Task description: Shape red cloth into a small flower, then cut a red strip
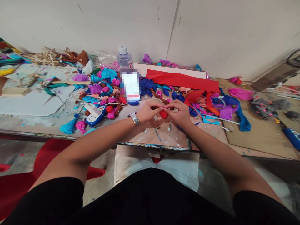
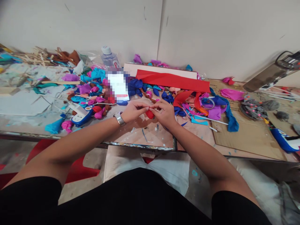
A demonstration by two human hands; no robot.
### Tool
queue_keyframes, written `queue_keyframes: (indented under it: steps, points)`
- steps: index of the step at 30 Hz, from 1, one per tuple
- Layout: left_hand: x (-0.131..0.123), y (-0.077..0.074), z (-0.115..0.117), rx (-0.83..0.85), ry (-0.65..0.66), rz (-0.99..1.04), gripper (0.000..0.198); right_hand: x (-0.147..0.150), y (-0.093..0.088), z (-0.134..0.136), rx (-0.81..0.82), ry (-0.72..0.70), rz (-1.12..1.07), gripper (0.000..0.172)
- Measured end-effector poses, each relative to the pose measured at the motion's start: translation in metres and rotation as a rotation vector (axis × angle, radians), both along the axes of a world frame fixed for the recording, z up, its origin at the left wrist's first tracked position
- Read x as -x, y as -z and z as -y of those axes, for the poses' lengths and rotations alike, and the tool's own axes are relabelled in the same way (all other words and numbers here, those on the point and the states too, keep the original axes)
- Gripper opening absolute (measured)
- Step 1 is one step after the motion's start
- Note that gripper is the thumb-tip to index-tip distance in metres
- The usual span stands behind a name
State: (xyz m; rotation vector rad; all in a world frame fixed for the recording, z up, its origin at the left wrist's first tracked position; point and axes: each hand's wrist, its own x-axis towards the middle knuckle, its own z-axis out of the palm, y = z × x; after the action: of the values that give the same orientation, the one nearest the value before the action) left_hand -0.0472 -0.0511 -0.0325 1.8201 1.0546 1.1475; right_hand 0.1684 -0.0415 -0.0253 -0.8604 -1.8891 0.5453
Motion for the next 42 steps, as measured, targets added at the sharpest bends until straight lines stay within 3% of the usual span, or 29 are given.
queue_keyframes:
  steps: [7, 15, 27, 42]
  points:
    - [-0.0019, -0.0025, 0.0005, 0.019, 0.017, -0.004, 0.034, -0.0004, -0.0024, 0.001, -0.012, 0.016, 0.028, 0.019]
    - [-0.0004, -0.0002, -0.0019, 0.001, -0.017, 0.038, 0.039, -0.0011, -0.004, 0.0009, -0.022, -0.081, 0.029, 0.025]
    - [-0.0021, -0.0041, 0.0013, -0.048, 0.017, -0.037, 0.037, 0.002, 0.0055, -0.0024, 0.242, -0.069, -0.061, 0.025]
    - [-0.0021, 0.0042, 0.0002, -0.054, -0.004, -0.101, 0.027, 0.0023, 0.0034, -0.0034, 0.356, -0.097, -0.097, 0.028]
